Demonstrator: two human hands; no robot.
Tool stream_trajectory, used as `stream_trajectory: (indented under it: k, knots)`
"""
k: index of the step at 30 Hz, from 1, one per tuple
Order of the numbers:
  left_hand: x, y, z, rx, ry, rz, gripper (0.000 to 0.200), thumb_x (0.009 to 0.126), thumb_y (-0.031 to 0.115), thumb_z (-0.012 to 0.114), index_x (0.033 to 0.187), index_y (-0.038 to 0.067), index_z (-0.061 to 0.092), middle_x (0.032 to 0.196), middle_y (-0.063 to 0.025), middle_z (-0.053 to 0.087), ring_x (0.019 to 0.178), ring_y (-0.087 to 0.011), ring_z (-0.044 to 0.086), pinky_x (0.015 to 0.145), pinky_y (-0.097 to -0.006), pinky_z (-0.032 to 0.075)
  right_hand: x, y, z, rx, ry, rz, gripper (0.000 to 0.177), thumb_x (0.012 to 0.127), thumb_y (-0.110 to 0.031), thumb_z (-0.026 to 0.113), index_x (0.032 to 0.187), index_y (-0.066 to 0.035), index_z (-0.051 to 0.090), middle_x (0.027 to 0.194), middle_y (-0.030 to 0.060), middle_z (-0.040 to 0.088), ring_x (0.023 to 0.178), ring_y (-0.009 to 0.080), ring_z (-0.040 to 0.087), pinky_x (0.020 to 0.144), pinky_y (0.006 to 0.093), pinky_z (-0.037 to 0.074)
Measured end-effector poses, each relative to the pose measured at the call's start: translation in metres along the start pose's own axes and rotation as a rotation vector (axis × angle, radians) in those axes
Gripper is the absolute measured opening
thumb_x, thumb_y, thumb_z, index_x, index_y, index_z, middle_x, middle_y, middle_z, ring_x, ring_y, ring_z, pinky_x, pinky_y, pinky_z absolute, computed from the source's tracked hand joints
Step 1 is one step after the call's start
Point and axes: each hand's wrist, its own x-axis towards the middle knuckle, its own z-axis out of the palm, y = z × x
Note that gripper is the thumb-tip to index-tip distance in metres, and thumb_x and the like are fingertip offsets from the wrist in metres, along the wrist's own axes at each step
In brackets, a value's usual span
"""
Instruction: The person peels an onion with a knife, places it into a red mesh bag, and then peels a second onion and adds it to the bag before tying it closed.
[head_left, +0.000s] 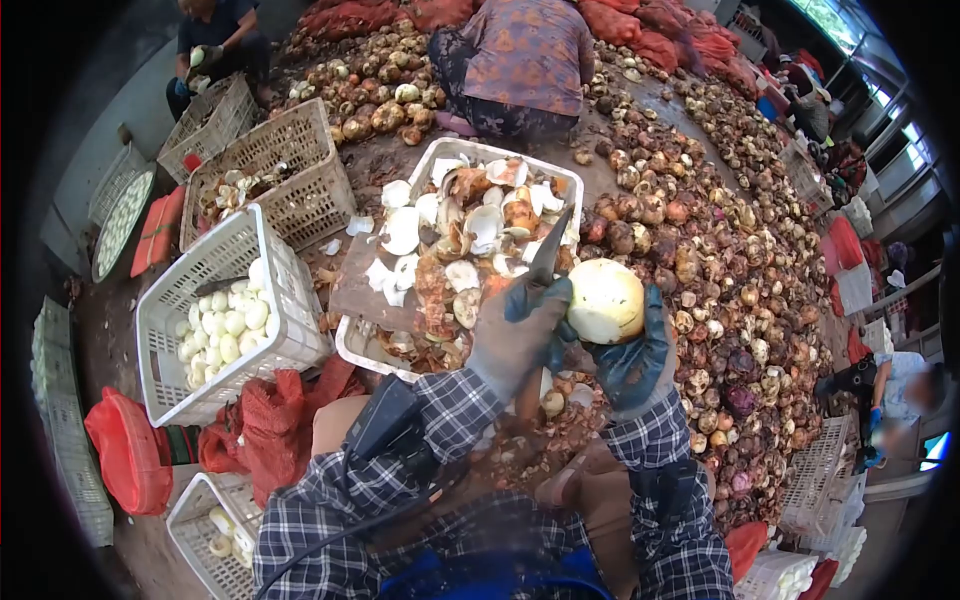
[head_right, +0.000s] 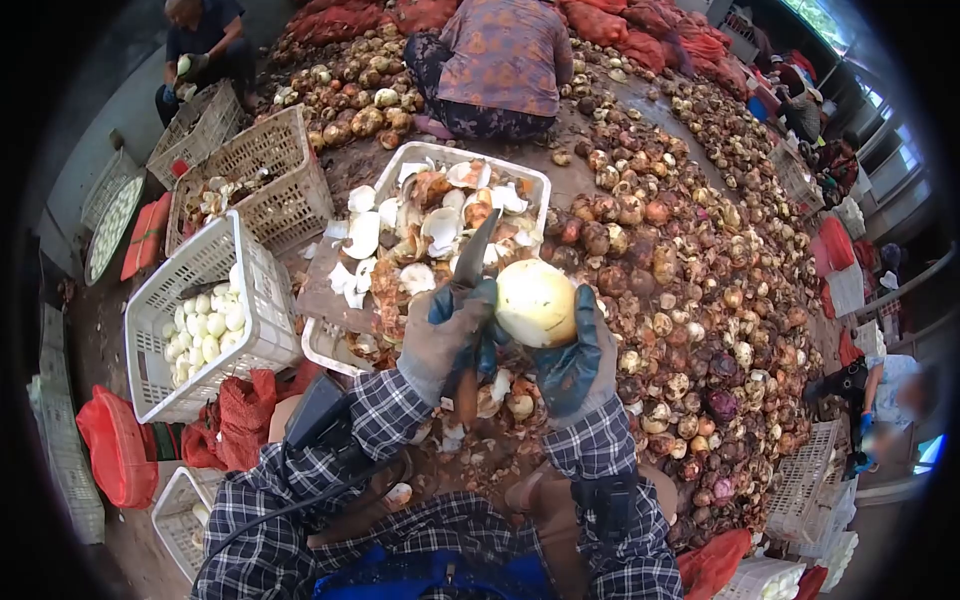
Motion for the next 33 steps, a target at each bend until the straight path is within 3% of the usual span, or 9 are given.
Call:
stream_trajectory:
  k: [3,5,8,9,12,16,20,27,33]
  knots:
    - [0.000,0.003,0.005,0.222,0.038,0.168,0.038,0.091,0.023,0.061,0.114,-0.006,0.055,0.088,-0.0117,0.065,0.070,-0.0117,0.063,0.057,-0.0251,0.051,0.004,-0.007,0.003,0.154,-0.126,0.134,0.064,0.090,-0.039,0.058,0.134,0.004,0.038,0.130,0.0211,0.049,0.118,0.0329,0.052,0.099,0.0538,0.045]
    - [-0.003,0.004,0.004,0.500,0.051,0.313,0.041,0.091,0.021,0.061,0.121,-0.006,0.052,0.096,-0.0140,0.065,0.081,-0.0130,0.064,0.065,-0.0268,0.052,0.000,-0.008,0.004,0.016,-0.168,0.099,0.064,0.088,-0.035,0.061,0.133,0.004,0.038,0.130,0.0214,0.049,0.117,0.0330,0.053,0.098,0.0520,0.046]
    - [-0.010,0.015,0.008,0.361,-0.018,0.287,0.040,0.086,0.013,0.063,0.119,-0.006,0.054,0.099,-0.0144,0.066,0.092,-0.0166,0.064,0.081,-0.0277,0.050,-0.006,-0.013,0.005,-0.120,-0.187,0.002,0.066,0.081,-0.028,0.068,0.132,0.005,0.042,0.126,0.0190,0.052,0.113,0.0288,0.056,0.098,0.0447,0.048]
    - [-0.009,0.014,0.005,0.593,-0.035,0.531,0.042,0.088,0.016,0.062,0.125,-0.002,0.052,0.099,-0.0169,0.066,0.087,-0.0191,0.066,0.074,-0.0318,0.052,-0.008,-0.016,0.006,-0.155,-0.184,-0.037,0.067,0.078,-0.025,0.071,0.131,0.005,0.043,0.124,0.0178,0.054,0.112,0.0267,0.057,0.098,0.0415,0.048]
    - [-0.017,0.018,0.003,0.601,-0.060,0.450,0.041,0.084,0.011,0.064,0.120,-0.006,0.054,0.101,-0.0149,0.065,0.092,-0.0165,0.064,0.080,-0.0281,0.051,-0.013,-0.026,0.017,-0.407,-0.126,-0.189,0.074,0.067,-0.022,0.077,0.129,0.004,0.047,0.123,0.0155,0.056,0.109,0.0242,0.058,0.095,0.0370,0.048]
    - [-0.034,0.021,-0.003,0.837,-0.255,0.555,0.038,0.082,0.005,0.058,0.119,-0.004,0.055,0.090,-0.0155,0.065,0.078,-0.0213,0.067,0.069,-0.0299,0.053,-0.015,-0.034,0.016,-0.603,-0.104,-0.420,0.080,0.062,-0.031,0.084,0.127,0.000,0.051,0.120,0.0126,0.058,0.108,0.0214,0.058,0.093,0.0341,0.048]
    - [-0.040,0.020,-0.003,0.941,-0.312,0.539,0.046,0.077,0.011,0.063,0.122,0.005,0.054,0.094,-0.0190,0.063,0.078,-0.0299,0.066,0.067,-0.0372,0.053,-0.009,-0.038,0.008,-0.863,-0.071,-0.625,0.091,0.059,-0.050,0.085,0.127,-0.001,0.051,0.117,0.0114,0.061,0.104,0.0210,0.060,0.090,0.0337,0.049]
    - [-0.040,0.014,-0.005,0.972,-0.328,0.475,0.053,0.075,0.011,0.065,0.125,0.004,0.050,0.104,-0.0176,0.060,0.092,-0.0307,0.062,0.079,-0.0372,0.052,-0.008,-0.045,0.009,-1.025,-0.064,-0.697,0.095,0.057,-0.053,0.085,0.128,-0.001,0.049,0.117,0.0120,0.060,0.104,0.0210,0.061,0.090,0.0341,0.050]
    - [-0.040,0.007,-0.002,0.926,-0.271,0.556,0.051,0.075,0.013,0.066,0.124,0.005,0.052,0.102,-0.0168,0.062,0.087,-0.0296,0.065,0.075,-0.0364,0.054,-0.010,-0.049,0.012,-1.191,-0.076,-0.782,0.093,0.059,-0.051,0.084,0.128,-0.002,0.049,0.117,0.0116,0.059,0.105,0.0218,0.061,0.091,0.0343,0.051]
